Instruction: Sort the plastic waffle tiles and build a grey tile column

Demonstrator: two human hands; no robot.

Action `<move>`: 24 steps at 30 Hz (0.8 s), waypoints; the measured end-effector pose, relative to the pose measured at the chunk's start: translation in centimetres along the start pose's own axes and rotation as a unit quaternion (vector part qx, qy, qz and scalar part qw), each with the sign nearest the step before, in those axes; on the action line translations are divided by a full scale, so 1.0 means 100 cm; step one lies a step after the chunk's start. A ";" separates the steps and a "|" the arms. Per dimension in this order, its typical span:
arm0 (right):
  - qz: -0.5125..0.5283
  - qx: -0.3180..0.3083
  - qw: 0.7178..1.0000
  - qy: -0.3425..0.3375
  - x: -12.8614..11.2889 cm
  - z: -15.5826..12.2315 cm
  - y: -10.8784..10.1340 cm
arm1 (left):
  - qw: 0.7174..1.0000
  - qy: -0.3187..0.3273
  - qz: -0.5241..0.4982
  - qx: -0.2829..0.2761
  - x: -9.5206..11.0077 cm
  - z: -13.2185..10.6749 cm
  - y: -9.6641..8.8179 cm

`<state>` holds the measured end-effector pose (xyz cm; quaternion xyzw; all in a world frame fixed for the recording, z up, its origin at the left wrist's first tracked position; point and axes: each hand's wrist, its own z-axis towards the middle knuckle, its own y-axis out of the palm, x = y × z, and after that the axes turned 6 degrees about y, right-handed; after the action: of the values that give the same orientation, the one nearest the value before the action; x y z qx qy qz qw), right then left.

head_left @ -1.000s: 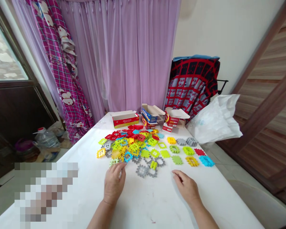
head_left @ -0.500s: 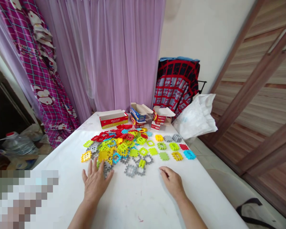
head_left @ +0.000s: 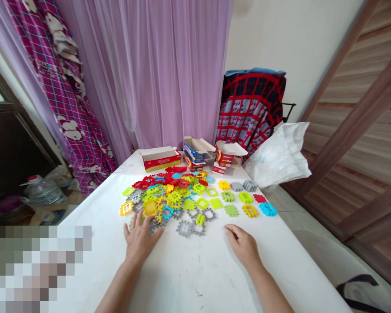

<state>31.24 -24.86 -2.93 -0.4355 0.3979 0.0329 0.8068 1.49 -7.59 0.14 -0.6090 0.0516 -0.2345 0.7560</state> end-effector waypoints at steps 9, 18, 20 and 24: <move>0.010 -0.009 1.000 0.013 -0.003 0.000 -0.003 | 1.000 -0.011 -0.011 0.024 0.025 0.006 0.003; 0.028 -0.007 0.999 0.013 -0.004 -0.001 -0.003 | 0.981 0.028 -0.185 -0.043 0.012 0.040 -0.044; 0.032 -0.007 0.999 0.014 -0.003 -0.001 -0.003 | 0.980 0.054 -0.187 -0.029 0.017 0.037 -0.045; 0.045 -0.002 0.999 0.008 -0.012 -0.004 -0.001 | 0.962 0.167 -0.210 0.042 0.040 0.011 -0.022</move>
<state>30.21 -24.83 -2.16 -0.4186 0.4238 0.0668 0.8004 4.78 -8.65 3.35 -0.5256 0.0385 -0.4885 0.6955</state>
